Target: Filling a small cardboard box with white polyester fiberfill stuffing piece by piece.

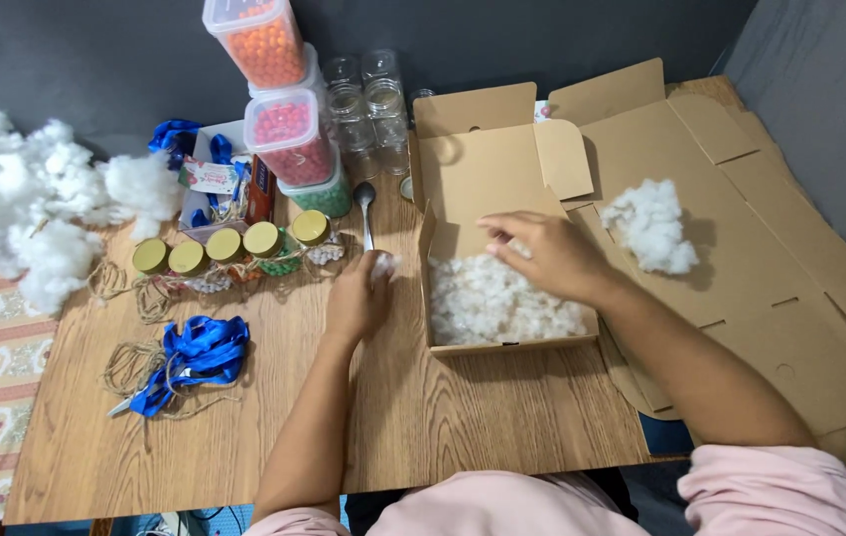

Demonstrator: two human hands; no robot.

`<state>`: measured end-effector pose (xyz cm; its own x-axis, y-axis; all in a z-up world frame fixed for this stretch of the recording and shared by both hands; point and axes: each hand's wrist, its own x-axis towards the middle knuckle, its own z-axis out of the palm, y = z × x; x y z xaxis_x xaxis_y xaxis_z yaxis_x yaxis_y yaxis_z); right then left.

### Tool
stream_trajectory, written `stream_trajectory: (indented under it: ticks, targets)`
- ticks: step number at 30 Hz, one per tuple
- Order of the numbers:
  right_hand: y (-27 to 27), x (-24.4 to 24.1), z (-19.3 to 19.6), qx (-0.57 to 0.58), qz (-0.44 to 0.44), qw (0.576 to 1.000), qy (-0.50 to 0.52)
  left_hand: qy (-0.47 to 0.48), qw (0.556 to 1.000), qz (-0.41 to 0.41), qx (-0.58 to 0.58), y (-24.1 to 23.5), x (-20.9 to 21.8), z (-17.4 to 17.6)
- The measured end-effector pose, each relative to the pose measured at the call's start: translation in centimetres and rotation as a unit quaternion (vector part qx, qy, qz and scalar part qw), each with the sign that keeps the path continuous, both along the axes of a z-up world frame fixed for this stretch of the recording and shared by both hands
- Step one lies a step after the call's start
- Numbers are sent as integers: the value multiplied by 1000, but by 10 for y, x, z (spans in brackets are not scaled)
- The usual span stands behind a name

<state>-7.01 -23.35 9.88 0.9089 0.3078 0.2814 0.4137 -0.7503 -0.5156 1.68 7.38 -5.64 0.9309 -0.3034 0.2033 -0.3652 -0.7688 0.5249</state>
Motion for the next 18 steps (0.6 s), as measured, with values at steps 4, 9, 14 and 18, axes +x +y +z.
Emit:
stream_trajectory:
  ticks: [4,9,14,18]
  targets:
    - [38,10,-21,30,30,999,-17,26,978,43,-202,-11,-7,8]
    - [83,20,-27,25,126,992,14,146,873,-64,-461,-22,-24,41]
    - [97,33,-50,33,136,990,4,186,843,-125,-490,-10,-1,-14]
    - [97,45,-84,94,90,991,-11,223,808,-119,-531,-14,3,-25]
